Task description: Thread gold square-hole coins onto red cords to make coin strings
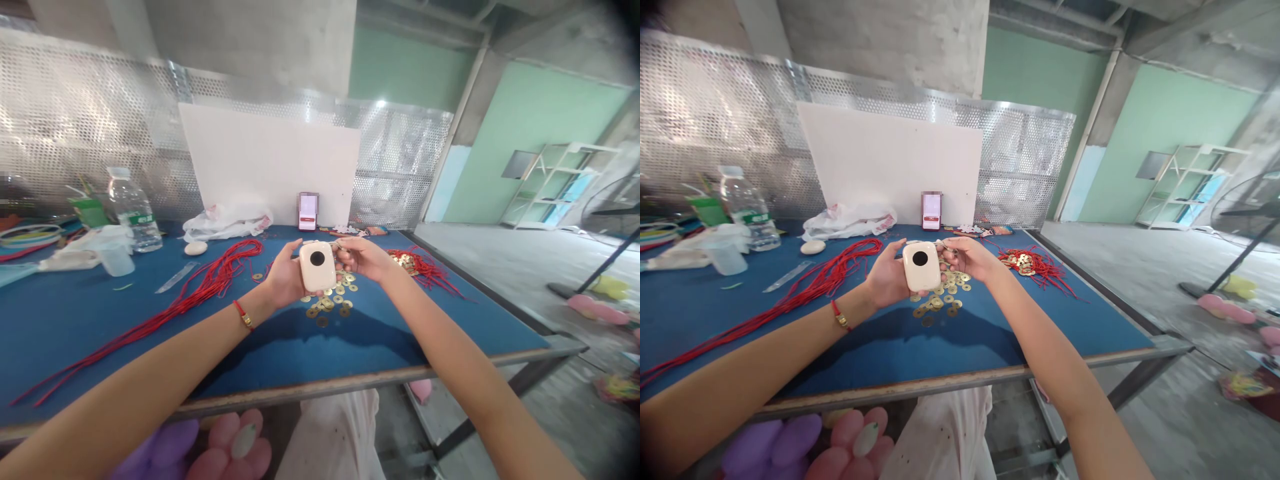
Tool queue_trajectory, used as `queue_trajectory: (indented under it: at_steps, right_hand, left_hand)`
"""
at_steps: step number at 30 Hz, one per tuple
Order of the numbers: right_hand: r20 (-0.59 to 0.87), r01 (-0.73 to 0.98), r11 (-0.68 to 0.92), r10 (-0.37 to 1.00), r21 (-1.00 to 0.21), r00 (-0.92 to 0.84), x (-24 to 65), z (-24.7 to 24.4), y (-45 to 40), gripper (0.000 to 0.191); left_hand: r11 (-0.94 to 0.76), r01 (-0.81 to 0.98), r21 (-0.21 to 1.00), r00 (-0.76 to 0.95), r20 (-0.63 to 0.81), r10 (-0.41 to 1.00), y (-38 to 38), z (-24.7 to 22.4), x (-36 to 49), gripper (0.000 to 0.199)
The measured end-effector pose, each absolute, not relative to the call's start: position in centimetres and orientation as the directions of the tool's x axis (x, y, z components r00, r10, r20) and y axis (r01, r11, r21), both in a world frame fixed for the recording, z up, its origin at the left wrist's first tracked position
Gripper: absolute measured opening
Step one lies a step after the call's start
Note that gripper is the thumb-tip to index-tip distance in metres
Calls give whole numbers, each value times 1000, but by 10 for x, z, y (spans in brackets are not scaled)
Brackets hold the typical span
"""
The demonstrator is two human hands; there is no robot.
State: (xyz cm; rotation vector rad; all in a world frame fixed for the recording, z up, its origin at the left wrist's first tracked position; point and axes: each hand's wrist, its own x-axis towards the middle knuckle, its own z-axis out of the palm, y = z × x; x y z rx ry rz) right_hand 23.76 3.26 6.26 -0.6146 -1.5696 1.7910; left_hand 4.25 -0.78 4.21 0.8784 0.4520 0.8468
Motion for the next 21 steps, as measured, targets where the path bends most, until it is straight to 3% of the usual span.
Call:
queue_trajectory:
  at_steps: [8,14,21]
  right_hand:
    - [39,-44,15,787,-999,-616,238,66,27,24]
    - [100,54,153,834,-987,-543,233,65,21,22]
    - [383,84,492,763,-866,-521,226,62,21,19]
  left_hand:
    - [442,-340,830,592,-176,786,-4,47,36,47]
    - [471,-328,819,525,-256,812,-5,47,38,41]
    - [481,-229,847,572,-282,770,-9,44,47,38]
